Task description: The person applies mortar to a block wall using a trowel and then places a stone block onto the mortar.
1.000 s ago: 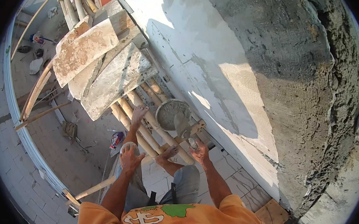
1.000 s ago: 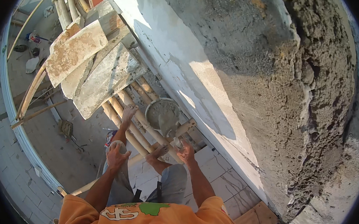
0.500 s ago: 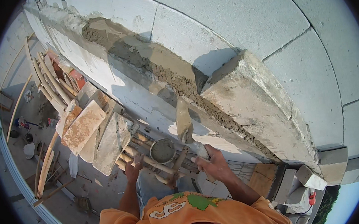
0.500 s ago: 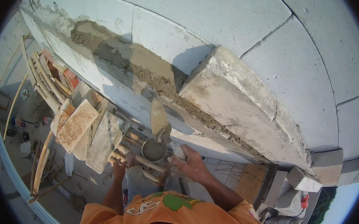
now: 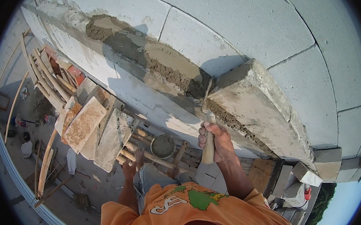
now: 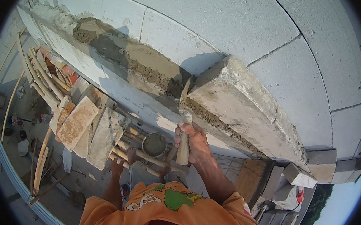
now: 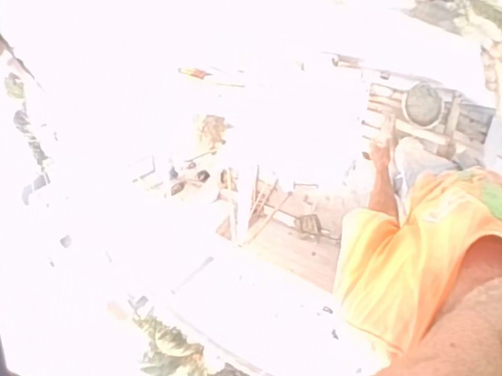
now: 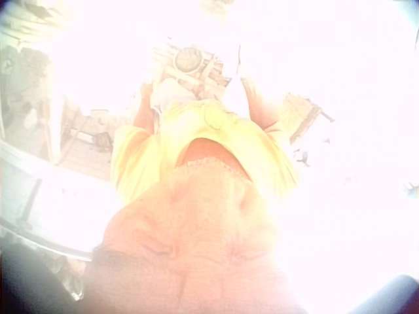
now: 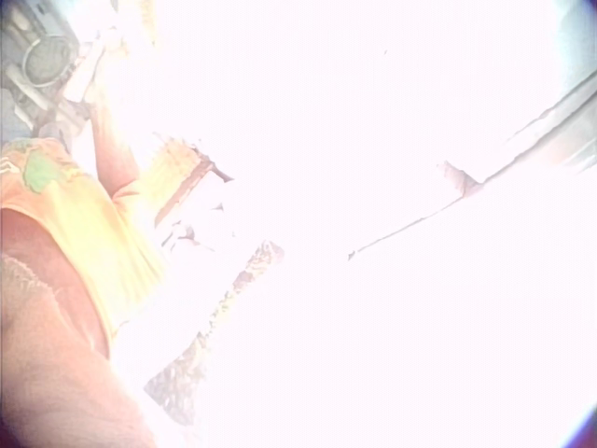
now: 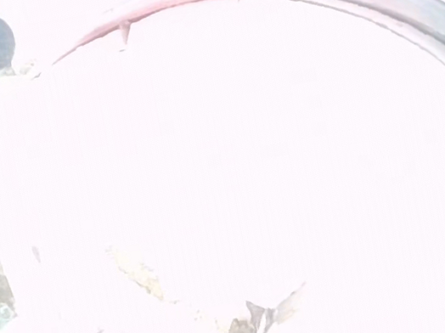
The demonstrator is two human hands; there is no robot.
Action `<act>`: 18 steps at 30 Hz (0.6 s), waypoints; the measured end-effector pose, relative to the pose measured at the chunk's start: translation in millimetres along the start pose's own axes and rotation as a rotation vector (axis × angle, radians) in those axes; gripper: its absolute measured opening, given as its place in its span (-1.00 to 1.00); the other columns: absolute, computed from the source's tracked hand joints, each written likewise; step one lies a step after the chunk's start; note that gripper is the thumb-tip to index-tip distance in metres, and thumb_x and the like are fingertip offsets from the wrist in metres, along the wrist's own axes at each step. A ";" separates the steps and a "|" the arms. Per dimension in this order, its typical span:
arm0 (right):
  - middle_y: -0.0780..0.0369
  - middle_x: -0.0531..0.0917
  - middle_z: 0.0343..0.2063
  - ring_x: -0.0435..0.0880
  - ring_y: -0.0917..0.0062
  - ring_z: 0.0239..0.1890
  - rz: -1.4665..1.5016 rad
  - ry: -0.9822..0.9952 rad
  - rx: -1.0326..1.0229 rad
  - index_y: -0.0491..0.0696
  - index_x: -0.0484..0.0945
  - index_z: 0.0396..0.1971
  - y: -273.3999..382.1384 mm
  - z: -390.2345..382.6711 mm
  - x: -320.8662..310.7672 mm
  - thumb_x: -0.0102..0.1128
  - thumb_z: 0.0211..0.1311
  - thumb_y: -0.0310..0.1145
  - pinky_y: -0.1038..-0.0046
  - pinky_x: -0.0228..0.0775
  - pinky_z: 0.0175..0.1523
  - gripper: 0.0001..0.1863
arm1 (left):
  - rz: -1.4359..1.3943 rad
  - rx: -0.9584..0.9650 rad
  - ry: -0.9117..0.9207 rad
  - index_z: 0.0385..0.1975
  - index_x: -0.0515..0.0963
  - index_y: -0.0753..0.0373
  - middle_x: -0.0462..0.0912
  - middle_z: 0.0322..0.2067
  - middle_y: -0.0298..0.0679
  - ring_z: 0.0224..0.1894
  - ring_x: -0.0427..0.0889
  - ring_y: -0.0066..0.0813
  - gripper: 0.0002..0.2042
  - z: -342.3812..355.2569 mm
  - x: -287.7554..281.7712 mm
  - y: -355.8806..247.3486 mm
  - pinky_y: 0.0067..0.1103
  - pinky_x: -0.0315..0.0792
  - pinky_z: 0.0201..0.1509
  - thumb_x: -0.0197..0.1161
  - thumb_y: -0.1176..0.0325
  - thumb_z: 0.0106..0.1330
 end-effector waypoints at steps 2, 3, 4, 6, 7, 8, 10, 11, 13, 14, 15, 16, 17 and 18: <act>0.25 0.52 -0.46 0.50 0.57 -0.55 0.090 -0.012 -0.006 -0.15 0.45 -0.21 0.6 4.0 2.4 0.28 0.28 -0.25 0.51 0.36 -0.49 -0.70 | -0.035 -0.090 0.020 0.01 0.58 0.43 0.54 0.07 0.20 0.14 0.51 0.08 -0.38 6.6 0.0 13.2 -0.27 0.40 0.23 0.45 0.05 0.06; 0.26 0.51 -0.45 0.50 0.58 -0.54 0.162 0.009 -0.010 -0.15 0.44 -0.18 2.0 3.2 6.2 0.26 0.29 -0.25 0.51 0.36 -0.49 -0.70 | -0.025 -0.111 0.044 0.02 0.58 0.42 0.53 0.08 0.20 0.15 0.51 0.08 -0.37 8.8 -0.5 16.7 -0.27 0.39 0.23 0.45 0.03 0.06; 0.26 0.51 -0.44 0.49 0.58 -0.52 0.235 0.030 -0.016 -0.16 0.43 -0.15 4.3 1.7 10.4 0.24 0.31 -0.25 0.51 0.35 -0.48 -0.69 | -0.014 -0.131 0.067 0.02 0.58 0.42 0.53 0.09 0.19 0.15 0.50 0.08 -0.36 10.5 -1.2 20.2 -0.28 0.39 0.24 0.46 0.02 0.05; 0.26 0.50 -0.44 0.49 0.59 -0.52 0.230 0.012 -0.012 -0.16 0.42 -0.13 13.8 -6.6 21.1 0.22 0.32 -0.25 0.51 0.35 -0.48 -0.69 | -0.010 -0.098 0.067 0.03 0.57 0.42 0.53 0.09 0.18 0.16 0.50 0.06 -0.35 18.2 -6.4 24.2 -0.28 0.39 0.24 0.46 0.02 0.06; 0.26 0.50 -0.43 0.48 0.59 -0.52 0.220 -0.010 -0.014 -0.16 0.41 -0.11 19.2 -12.0 24.0 0.21 0.33 -0.26 0.51 0.35 -0.49 -0.68 | -0.010 -0.062 0.074 0.04 0.57 0.41 0.53 0.10 0.17 0.16 0.50 0.05 -0.35 20.1 -7.2 20.9 -0.29 0.38 0.25 0.46 0.01 0.06; 0.26 0.50 -0.43 0.48 0.59 -0.52 0.224 -0.014 -0.012 -0.16 0.41 -0.11 22.5 -15.6 26.6 0.21 0.33 -0.26 0.51 0.35 -0.49 -0.68 | -0.006 -0.063 0.077 0.04 0.57 0.41 0.53 0.10 0.17 0.16 0.50 0.05 -0.35 21.4 -10.0 21.7 -0.29 0.38 0.25 0.46 0.01 0.06; 0.25 0.50 -0.43 0.48 0.60 -0.53 0.239 0.001 -0.033 -0.18 0.41 -0.10 33.0 -23.0 30.4 0.20 0.33 -0.27 0.53 0.35 -0.49 -0.68 | 0.029 -0.090 0.066 0.05 0.57 0.40 0.52 0.11 0.15 0.18 0.49 0.04 -0.37 23.4 -11.9 6.1 -0.28 0.38 0.25 0.44 0.02 0.09; 0.25 0.50 -0.42 0.48 0.60 -0.54 0.217 -0.023 -0.050 -0.21 0.41 -0.08 39.2 -28.0 31.1 0.18 0.34 -0.28 0.53 0.36 -0.51 -0.67 | 0.028 -0.087 0.078 0.05 0.57 0.40 0.52 0.11 0.15 0.18 0.49 0.04 -0.37 22.9 -13.3 -3.6 -0.28 0.38 0.25 0.44 0.02 0.09; 0.24 0.50 -0.42 0.49 0.59 -0.54 0.223 -0.029 -0.072 -0.20 0.42 -0.12 51.7 -39.0 29.6 0.20 0.34 -0.29 0.51 0.35 -0.51 -0.70 | 0.130 -0.001 0.122 0.07 0.56 0.39 0.53 0.10 0.15 0.18 0.49 0.05 -0.39 16.4 -16.3 -48.5 -0.26 0.37 0.26 0.42 0.05 0.12; 0.23 0.50 -0.42 0.49 0.57 -0.53 0.231 -0.001 -0.078 -0.19 0.43 -0.16 56.3 -43.2 33.7 0.22 0.34 -0.29 0.50 0.34 -0.50 -0.72 | 0.127 0.001 0.126 0.07 0.56 0.39 0.53 0.10 0.15 0.18 0.49 0.05 -0.39 17.8 -15.1 -48.5 -0.26 0.37 0.26 0.42 0.05 0.12; 0.23 0.51 -0.41 0.50 0.58 -0.55 0.220 0.001 -0.107 -0.21 0.43 -0.14 61.5 -47.4 35.6 0.20 0.35 -0.28 0.50 0.36 -0.53 -0.70 | 0.097 0.012 0.136 0.07 0.56 0.39 0.53 0.08 0.15 0.18 0.49 0.05 -0.40 19.8 -15.3 -48.3 -0.26 0.37 0.26 0.41 0.06 0.13; 0.23 0.51 -0.41 0.50 0.58 -0.55 0.217 0.000 -0.109 -0.21 0.43 -0.14 65.8 -50.4 36.5 0.20 0.35 -0.28 0.50 0.36 -0.53 -0.70 | 0.067 0.023 0.146 0.08 0.55 0.38 0.54 0.07 0.15 0.17 0.49 0.06 -0.41 21.4 -14.5 -48.0 -0.27 0.37 0.26 0.40 0.08 0.14; 0.22 0.51 -0.42 0.50 0.58 -0.56 0.250 0.041 -0.116 -0.22 0.43 -0.13 71.5 -53.7 39.8 0.20 0.35 -0.28 0.50 0.37 -0.54 -0.69 | 0.064 0.024 0.149 0.08 0.55 0.38 0.54 0.07 0.15 0.17 0.49 0.06 -0.41 22.9 -13.5 -46.7 -0.27 0.37 0.26 0.40 0.08 0.14; 0.22 0.52 -0.42 0.50 0.58 -0.56 0.283 0.078 -0.124 -0.22 0.43 -0.12 76.8 -57.3 41.8 0.20 0.35 -0.28 0.50 0.38 -0.55 -0.69 | 0.063 0.036 0.152 0.08 0.55 0.39 0.54 0.07 0.15 0.17 0.50 0.05 -0.41 23.4 -12.6 -49.5 -0.27 0.37 0.25 0.40 0.08 0.14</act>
Point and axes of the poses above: each hand's wrist, its own z-axis towards the middle knuckle, its own x-axis out of the palm, y = z × x, the point moved 9 cm from there along z, towards the middle knuckle
